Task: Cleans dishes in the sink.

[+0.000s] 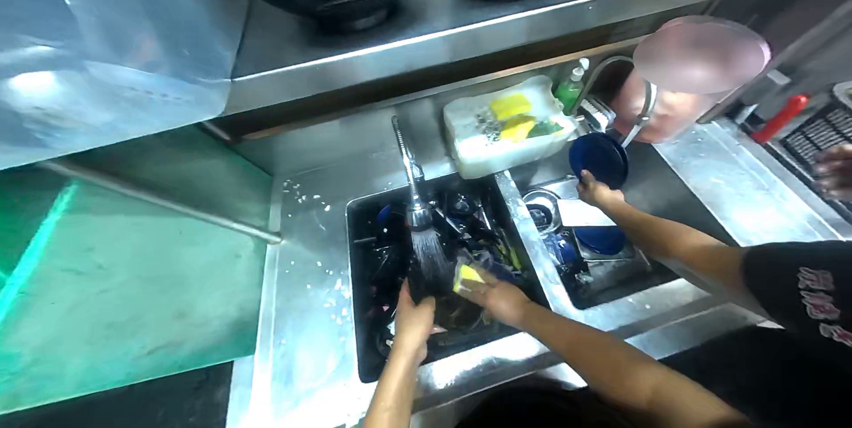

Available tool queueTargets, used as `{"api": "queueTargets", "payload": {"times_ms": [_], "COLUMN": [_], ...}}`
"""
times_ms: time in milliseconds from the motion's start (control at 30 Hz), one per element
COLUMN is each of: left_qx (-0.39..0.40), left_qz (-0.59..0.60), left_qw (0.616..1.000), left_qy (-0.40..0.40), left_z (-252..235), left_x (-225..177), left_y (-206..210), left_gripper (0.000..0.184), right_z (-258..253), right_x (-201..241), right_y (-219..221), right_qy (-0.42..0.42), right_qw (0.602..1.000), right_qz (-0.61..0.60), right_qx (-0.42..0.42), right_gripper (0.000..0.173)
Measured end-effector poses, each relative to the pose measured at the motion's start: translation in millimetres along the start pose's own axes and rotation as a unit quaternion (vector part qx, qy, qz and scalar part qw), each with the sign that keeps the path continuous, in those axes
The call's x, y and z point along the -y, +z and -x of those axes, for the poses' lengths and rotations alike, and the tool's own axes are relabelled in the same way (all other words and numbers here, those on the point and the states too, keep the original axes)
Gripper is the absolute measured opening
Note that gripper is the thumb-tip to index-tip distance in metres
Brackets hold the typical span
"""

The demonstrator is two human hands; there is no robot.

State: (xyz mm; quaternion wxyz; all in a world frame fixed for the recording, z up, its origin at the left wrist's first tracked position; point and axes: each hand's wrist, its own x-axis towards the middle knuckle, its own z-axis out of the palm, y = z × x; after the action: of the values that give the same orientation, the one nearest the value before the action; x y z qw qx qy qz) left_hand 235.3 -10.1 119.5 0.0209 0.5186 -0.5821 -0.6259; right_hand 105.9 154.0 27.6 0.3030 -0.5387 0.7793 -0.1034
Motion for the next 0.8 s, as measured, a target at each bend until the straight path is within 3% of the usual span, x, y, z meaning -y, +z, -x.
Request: {"api": "queueTargets", "payload": {"times_ms": [67, 100, 200, 267, 333, 400, 533, 600, 667, 733, 800], "left_qx": [-0.014, -0.039, -0.111, -0.147, -0.147, -0.126, -0.031, 0.031, 0.093, 0.129, 0.134], "left_qz": [0.083, 0.096, 0.062, 0.054, 0.037, 0.026, 0.058, 0.096, 0.103, 0.108, 0.137], "left_qw": [0.996, 0.995, 0.982, 0.973, 0.978, 0.985, 0.996, 0.995, 0.989, 0.983, 0.978], "left_qy": [-0.027, -0.004, 0.143, 0.169, 0.141, 0.116, 0.052, -0.011, -0.053, -0.074, -0.084], "left_z": [-3.5, -4.6, -4.6, -4.1, -4.8, 2.0, 14.9, 11.4, 7.5, 5.6, 3.8], "left_x": [-3.0, 2.5, 41.6, 58.8, 55.2, 47.3, 31.7, 26.0, 18.8, 13.5, 12.9], "left_y": [0.5, 6.4, 36.1, 44.8, 34.8, 17.2, -3.4, -6.2, -7.5, -8.8, -8.8], "left_gripper": [0.074, 0.079, 0.102, 0.092, 0.079, 0.073, 0.072, 0.072, 0.074, 0.073, 0.071], "right_z": [-3.8, -4.8, -4.5, 0.1, 4.3, 7.8, -2.0, -13.1, -23.6, -29.8, -31.4], "right_x": [7.3, 15.4, 53.4, 75.4, 72.0, 44.8, -14.0, -23.4, -27.2, -21.4, -13.3], "right_y": [-5.0, -4.1, 5.8, 17.1, 21.2, 14.2, -57.8, -86.4, -100.4, -108.6, -103.9], "right_qy": [0.005, 0.004, 0.010, 0.015, -0.021, -0.073, -0.126, -0.168, -0.211, -0.222, -0.200], "right_qw": [1.000, 1.000, 0.991, 0.984, 0.983, 0.989, 0.987, 0.965, 0.933, 0.918, 0.928], "right_qz": [0.008, 0.001, -0.082, -0.128, -0.130, -0.081, 0.091, 0.193, 0.293, 0.329, 0.312], "right_qx": [-0.010, -0.027, -0.101, -0.122, -0.131, -0.101, 0.045, 0.055, 0.003, -0.020, -0.023], "right_gripper": [0.066, 0.060, 0.033, 0.031, 0.033, 0.044, 0.079, 0.076, 0.069, 0.063, 0.059]}}
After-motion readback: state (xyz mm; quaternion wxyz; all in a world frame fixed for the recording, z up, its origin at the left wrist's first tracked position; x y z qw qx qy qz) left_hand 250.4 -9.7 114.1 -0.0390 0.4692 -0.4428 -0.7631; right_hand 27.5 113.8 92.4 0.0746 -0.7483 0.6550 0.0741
